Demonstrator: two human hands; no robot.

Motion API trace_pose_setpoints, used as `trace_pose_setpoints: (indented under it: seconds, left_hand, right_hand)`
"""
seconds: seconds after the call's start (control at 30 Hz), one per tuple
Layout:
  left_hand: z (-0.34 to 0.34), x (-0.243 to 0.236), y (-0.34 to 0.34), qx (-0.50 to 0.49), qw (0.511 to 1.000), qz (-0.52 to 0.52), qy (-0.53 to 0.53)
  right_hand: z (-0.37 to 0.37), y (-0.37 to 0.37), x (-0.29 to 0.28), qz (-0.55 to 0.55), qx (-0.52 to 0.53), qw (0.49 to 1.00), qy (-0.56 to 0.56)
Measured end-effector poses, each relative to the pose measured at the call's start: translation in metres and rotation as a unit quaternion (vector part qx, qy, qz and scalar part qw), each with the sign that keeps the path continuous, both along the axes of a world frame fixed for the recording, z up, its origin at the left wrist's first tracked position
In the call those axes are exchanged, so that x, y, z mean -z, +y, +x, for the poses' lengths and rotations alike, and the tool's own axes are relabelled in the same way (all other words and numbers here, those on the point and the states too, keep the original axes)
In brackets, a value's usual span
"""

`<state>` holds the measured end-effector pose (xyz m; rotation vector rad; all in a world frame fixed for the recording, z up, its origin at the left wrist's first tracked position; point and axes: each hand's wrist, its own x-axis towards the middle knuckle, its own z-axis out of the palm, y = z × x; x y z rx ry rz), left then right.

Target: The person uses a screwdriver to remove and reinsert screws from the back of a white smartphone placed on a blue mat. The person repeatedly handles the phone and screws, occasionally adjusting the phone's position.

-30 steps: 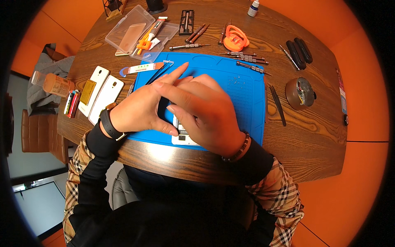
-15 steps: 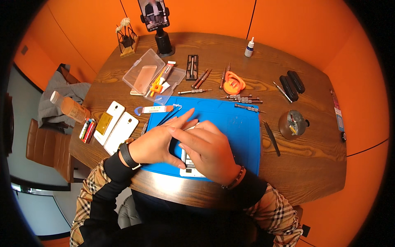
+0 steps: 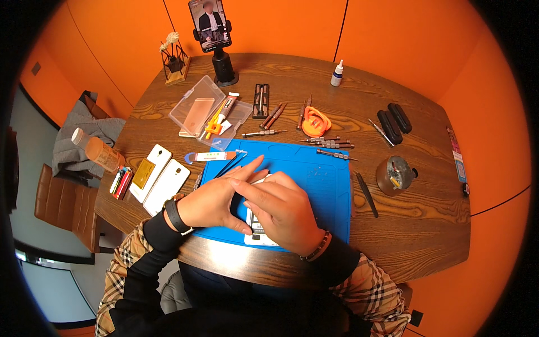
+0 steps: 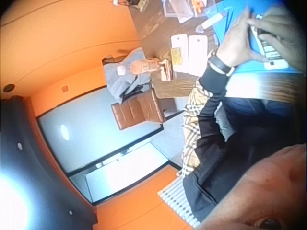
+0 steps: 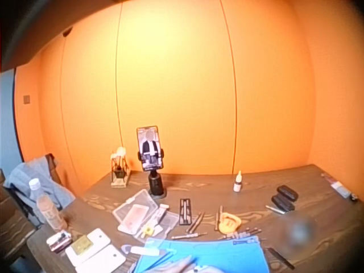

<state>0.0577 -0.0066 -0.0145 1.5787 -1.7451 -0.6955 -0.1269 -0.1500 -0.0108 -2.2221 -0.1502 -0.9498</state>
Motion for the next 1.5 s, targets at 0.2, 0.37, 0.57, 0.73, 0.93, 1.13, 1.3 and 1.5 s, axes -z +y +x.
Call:
trace_pose_setpoints:
  seconds: [0.2,0.37,0.57,0.73,0.93,1.13,1.3,1.5]
  left_hand:
    - [0.001,0.001,0.001,0.0,1.0,-0.002,-0.021]
    - [-0.001,-0.005,0.003,-0.019,1.0,-0.009,-0.011]
    - [0.007,-0.012,0.006,-0.107,0.985,-0.133,0.002]
    - [0.018,-0.042,0.004,-0.178,0.938,-0.292,0.059]
    - [0.044,-0.095,0.038,-0.172,0.869,-0.458,0.068]
    - [0.043,-0.082,0.05,-0.215,0.873,-0.437,0.005]
    - [0.04,-0.081,0.045,-0.228,0.884,-0.408,0.001]
    - [0.044,-0.063,0.064,-0.236,0.887,-0.398,-0.016]
  right_hand:
    - [-0.007,0.0,-0.004,0.007,0.035,0.999,-0.003]
    - [-0.022,-0.015,-0.01,0.023,0.108,0.992,-0.055]
    - [-0.045,-0.053,-0.011,0.181,0.152,0.965,-0.113]
    - [-0.059,-0.07,-0.01,0.167,0.17,0.966,-0.102]
    - [-0.065,-0.07,-0.006,0.213,0.169,0.956,-0.106]
    - [-0.061,-0.063,0.001,0.166,0.175,0.961,-0.133]
    - [-0.062,-0.061,0.001,0.153,0.189,0.962,-0.124]
    - [-0.068,-0.05,0.002,0.146,0.228,0.957,-0.106]
